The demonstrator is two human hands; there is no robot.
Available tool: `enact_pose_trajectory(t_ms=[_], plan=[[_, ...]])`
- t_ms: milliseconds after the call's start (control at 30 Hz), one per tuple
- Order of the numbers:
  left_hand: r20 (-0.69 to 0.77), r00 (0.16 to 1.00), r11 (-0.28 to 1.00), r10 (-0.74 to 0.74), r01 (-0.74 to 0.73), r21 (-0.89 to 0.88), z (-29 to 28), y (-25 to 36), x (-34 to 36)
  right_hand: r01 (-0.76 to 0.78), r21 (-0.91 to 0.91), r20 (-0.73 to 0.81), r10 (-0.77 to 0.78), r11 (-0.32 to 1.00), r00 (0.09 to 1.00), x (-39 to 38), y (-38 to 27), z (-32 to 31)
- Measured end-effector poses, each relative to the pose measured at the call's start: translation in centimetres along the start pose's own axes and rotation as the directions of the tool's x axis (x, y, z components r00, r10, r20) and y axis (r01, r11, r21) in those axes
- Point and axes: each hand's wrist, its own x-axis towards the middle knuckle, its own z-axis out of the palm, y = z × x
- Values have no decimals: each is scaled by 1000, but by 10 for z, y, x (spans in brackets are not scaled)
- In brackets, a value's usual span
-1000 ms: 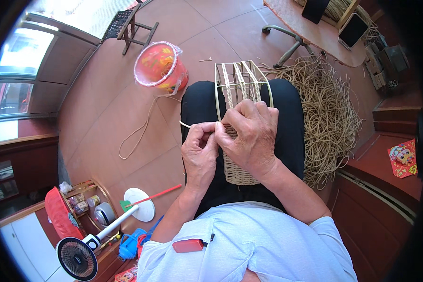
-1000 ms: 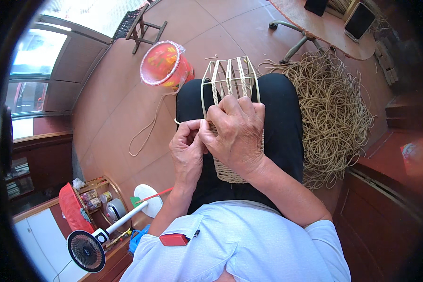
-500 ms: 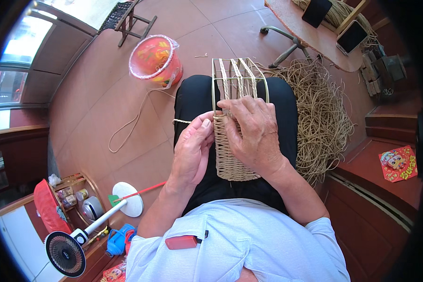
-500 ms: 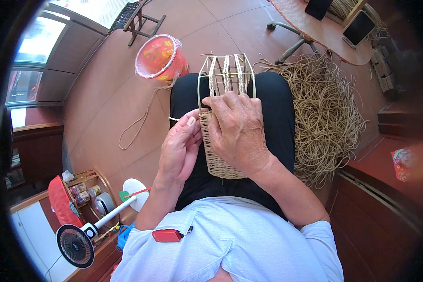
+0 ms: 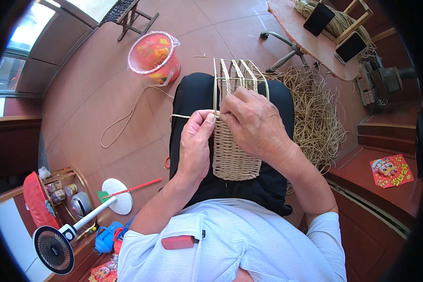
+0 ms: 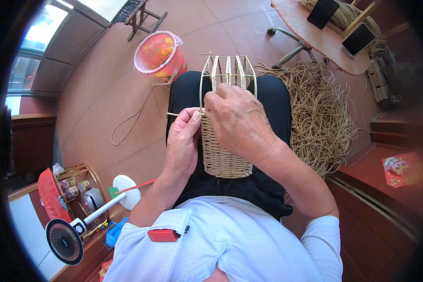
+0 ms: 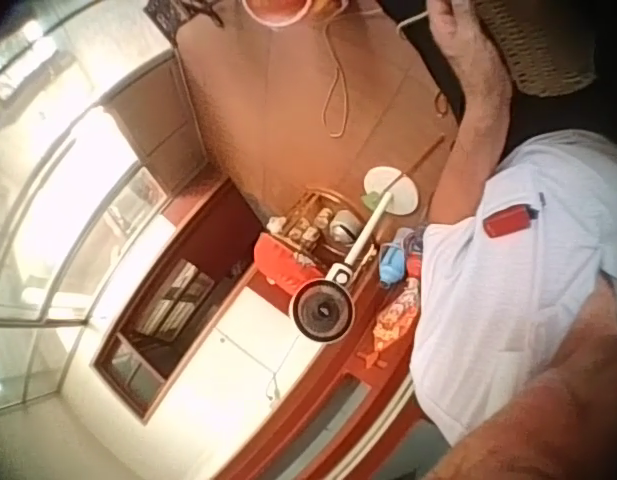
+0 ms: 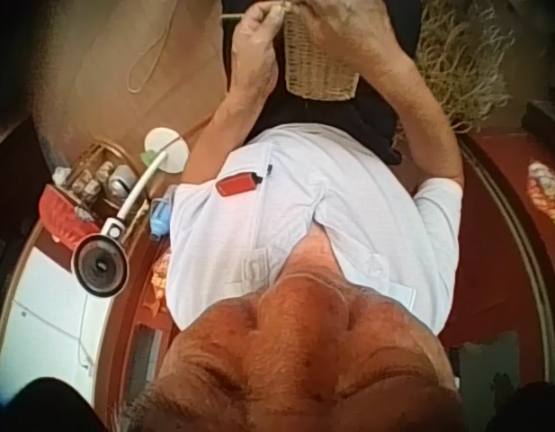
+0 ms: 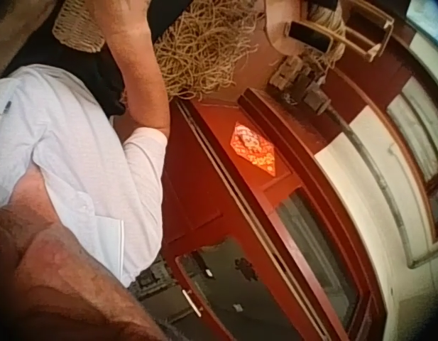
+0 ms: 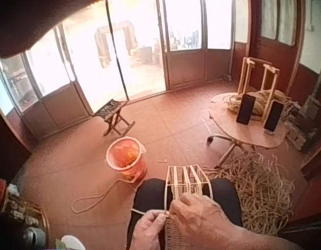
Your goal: The person is weaving a wicker-style basket using thin strips of material.
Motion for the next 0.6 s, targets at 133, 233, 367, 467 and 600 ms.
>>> enact_pose_trajectory(t_ms=[133,233,367,467,600], plan=[[19,992,952,128,-128,279,-10,-3,2,160,-180,-36,-169,971,985,-1,-2,7],[16,969,873,247,-230,431,-10,2,3,173,-183,-40,-183,968,982,-8,-4,4],[170,812,433,558,-460,776,-10,23,3,192,-220,4,-196,956,981,-24,5,-20],[433,654,20,620,-565,825,2,34,9,148,-373,56,-137,916,989,-39,21,-44],[610,611,-163,504,-627,762,11,41,17,110,-532,53,-97,840,994,-50,41,-73]])
